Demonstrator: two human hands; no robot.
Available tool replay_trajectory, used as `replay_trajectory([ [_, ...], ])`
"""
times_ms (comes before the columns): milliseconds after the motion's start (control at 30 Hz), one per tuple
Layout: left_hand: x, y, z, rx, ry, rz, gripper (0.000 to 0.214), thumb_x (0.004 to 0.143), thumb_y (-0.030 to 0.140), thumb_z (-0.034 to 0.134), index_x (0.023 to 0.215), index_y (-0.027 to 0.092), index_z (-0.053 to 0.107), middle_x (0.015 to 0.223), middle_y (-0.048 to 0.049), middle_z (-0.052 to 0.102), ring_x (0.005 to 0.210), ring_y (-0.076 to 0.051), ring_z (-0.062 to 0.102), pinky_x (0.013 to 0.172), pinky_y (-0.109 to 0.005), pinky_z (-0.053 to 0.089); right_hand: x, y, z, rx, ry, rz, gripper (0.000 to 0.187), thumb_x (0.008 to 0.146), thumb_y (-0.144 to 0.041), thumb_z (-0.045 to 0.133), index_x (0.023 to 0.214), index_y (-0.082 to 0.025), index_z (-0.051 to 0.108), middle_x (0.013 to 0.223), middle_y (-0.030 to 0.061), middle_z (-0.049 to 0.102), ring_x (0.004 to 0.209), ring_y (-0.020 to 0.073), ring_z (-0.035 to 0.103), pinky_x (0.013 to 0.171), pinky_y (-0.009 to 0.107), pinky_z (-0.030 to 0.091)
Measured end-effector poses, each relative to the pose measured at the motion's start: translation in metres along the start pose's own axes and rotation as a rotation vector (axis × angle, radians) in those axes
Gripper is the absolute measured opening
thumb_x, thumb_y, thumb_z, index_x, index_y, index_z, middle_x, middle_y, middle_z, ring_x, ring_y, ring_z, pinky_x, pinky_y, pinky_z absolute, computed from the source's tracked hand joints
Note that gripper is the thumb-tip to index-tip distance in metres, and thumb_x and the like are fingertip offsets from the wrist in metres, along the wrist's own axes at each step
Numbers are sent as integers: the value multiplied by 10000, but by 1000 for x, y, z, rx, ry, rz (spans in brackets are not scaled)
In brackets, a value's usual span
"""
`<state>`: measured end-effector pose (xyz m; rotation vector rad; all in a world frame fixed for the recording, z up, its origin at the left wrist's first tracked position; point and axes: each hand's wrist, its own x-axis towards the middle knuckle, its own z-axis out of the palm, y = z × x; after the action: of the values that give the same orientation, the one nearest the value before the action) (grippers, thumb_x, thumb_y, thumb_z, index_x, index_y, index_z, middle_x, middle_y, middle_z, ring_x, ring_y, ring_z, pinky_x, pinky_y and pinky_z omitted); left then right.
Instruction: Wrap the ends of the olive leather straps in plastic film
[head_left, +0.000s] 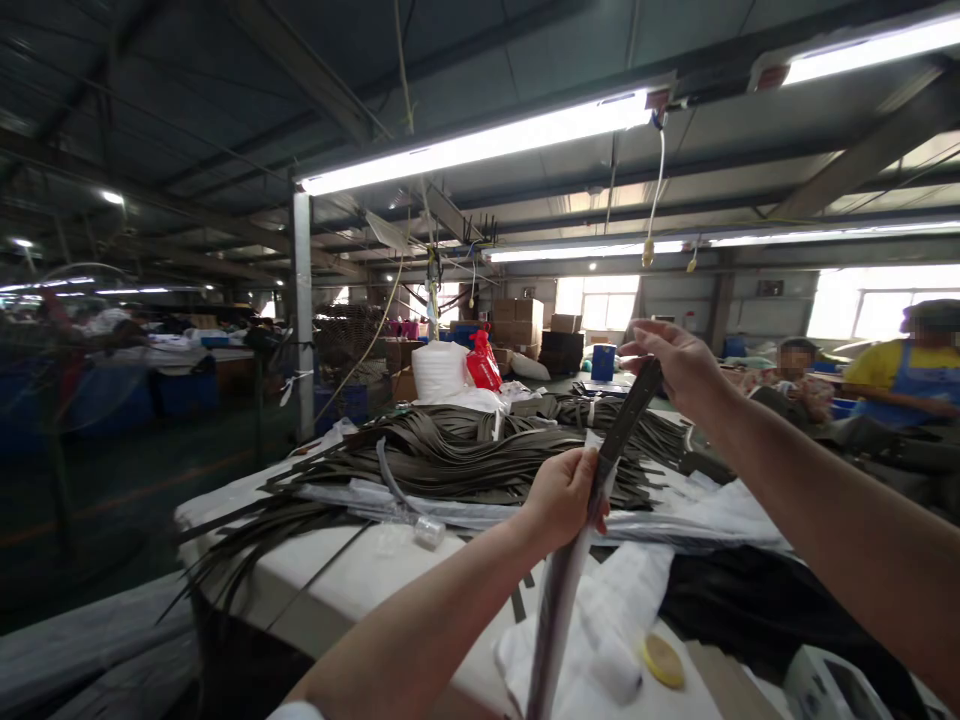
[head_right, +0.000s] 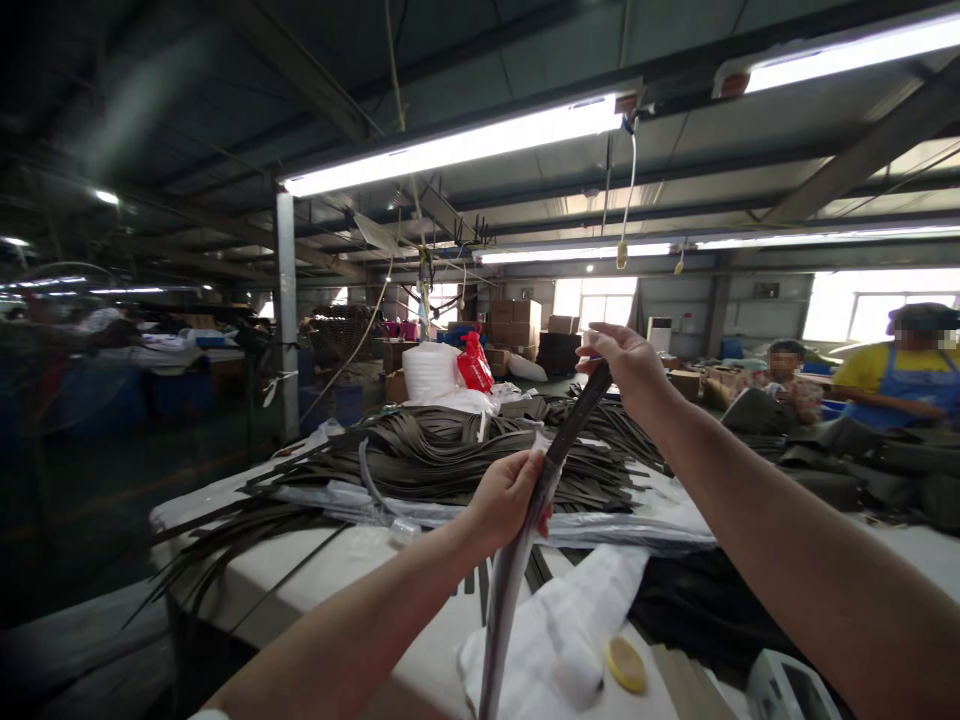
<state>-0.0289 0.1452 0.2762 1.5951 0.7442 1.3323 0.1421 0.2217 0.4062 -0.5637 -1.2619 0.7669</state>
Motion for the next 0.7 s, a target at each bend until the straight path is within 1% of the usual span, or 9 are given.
replay_trajectory([
  [100,2,1,2,1,0,17,559,824,740,469,724,191,480,466,48,527,323,-89,482,307,-181,387,-11,5,1,-82,-108,8,296,646,-385,842,753,-139,715,635,28,686,511,128,638,463,220,521],
  [167,5,2,2,7,0,22,548,830,726,478,726,189,486,472,48,530,324,-88,484,314,-180,389,-18,6,3,-113,-133,-2,333,565,-371,890,761,-150,736,642,23,689,528,140,644,463,233,524],
  [233,8,4,1,6,-7,20,538,831,717,487,727,189,488,471,50,530,323,-89,486,318,-183,394,-19,3,3,-132,-150,-13,378,534,-356,908,818,-160,753,655,27,699,554,152,654,490,250,535],
  [333,13,9,1,-12,-36,16,521,832,703,501,722,194,480,467,50,532,323,-98,493,324,-196,414,-11,-7,0,-236,-177,-38,364,603,-388,872,852,-147,762,676,56,719,574,153,654,538,264,524],
  [400,19,15,1,-28,-47,7,503,839,687,507,729,197,478,468,50,538,328,-108,506,332,-208,429,-3,-16,-2,-452,-176,-90,342,666,-435,828,802,-128,763,617,55,699,510,125,604,491,247,454],
  [500,31,28,1,-38,-47,3,471,864,653,493,747,197,482,468,50,543,327,-115,518,338,-214,439,2,-30,2,-807,-179,-168,410,758,-524,729,752,-116,762,399,-10,543,357,88,450,406,254,297],
  [600,42,43,2,-43,-43,32,451,885,623,478,768,188,499,472,44,553,321,-111,514,335,-208,435,-2,-39,15,-931,-263,-199,481,826,-584,626,769,-130,772,298,-56,391,305,87,351,406,271,251],
  [633,44,46,2,-50,-39,41,447,889,617,474,776,186,504,471,44,554,320,-109,512,336,-206,437,-6,-40,20,-936,-294,-226,489,841,-587,603,769,-135,775,317,-49,418,324,88,361,420,272,265],
  [700,45,50,2,-65,-27,60,443,891,610,475,778,183,503,466,45,551,320,-107,511,337,-204,441,-12,-37,27,-925,-328,-301,494,875,-576,554,792,-145,782,438,-11,564,409,97,446,475,265,320],
])
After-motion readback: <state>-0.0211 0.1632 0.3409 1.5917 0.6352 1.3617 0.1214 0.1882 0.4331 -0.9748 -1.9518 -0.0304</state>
